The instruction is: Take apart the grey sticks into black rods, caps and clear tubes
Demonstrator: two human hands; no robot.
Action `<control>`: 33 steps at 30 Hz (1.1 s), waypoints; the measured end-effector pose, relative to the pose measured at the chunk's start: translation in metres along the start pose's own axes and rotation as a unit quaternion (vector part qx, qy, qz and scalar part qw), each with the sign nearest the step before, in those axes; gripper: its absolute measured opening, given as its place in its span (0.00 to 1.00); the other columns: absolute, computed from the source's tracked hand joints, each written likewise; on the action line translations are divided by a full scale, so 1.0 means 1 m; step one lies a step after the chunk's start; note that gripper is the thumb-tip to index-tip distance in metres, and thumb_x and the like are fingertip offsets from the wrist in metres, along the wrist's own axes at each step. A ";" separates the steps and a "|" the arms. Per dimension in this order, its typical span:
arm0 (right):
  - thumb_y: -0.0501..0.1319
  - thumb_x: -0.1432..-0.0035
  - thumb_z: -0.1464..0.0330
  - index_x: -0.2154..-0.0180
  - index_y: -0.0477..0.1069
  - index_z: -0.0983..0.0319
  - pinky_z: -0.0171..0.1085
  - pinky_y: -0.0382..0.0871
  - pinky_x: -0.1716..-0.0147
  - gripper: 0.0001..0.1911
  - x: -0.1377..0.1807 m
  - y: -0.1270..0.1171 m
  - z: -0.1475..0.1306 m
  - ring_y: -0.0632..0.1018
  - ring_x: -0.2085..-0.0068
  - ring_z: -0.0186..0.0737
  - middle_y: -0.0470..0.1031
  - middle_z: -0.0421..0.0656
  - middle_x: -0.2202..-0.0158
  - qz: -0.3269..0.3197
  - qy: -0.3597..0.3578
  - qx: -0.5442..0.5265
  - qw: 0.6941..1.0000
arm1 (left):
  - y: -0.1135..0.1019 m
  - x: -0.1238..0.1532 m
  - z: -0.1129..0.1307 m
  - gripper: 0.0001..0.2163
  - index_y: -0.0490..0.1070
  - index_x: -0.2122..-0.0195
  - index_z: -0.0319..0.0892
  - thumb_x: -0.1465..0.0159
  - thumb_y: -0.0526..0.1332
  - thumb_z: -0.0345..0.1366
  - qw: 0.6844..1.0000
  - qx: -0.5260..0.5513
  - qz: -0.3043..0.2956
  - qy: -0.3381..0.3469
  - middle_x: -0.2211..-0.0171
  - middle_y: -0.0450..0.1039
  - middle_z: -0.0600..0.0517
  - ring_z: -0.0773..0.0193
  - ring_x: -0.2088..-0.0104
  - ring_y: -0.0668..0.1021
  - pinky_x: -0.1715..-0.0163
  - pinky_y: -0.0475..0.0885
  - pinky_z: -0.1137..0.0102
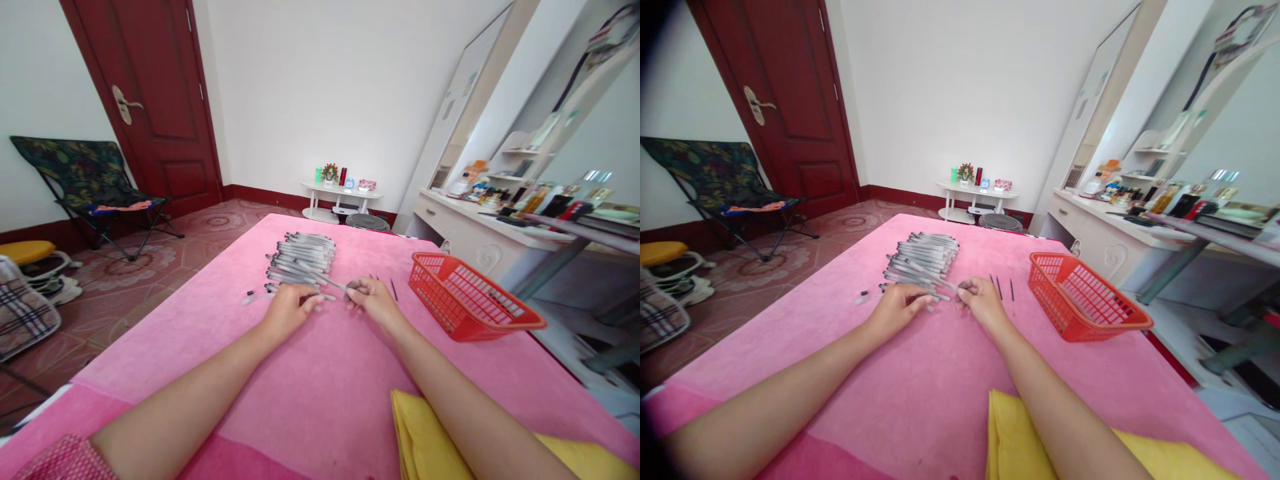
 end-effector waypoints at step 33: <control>0.53 0.44 0.70 0.66 0.73 0.63 0.34 0.57 0.74 0.10 0.052 0.043 -0.081 0.76 0.70 0.41 0.77 0.47 0.71 0.037 -0.197 0.515 0.834 | -0.005 0.015 -0.046 0.08 0.71 0.73 0.35 0.49 0.66 0.34 0.793 0.523 0.209 -0.232 0.73 0.76 0.47 0.63 0.70 0.78 0.66 0.74 0.70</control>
Point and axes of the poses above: each hand's wrist, its own x-axis away from the middle knuckle, its own y-axis out of the palm, z = x × y, the point moved 10 cm from there along -x, towards the middle knuckle
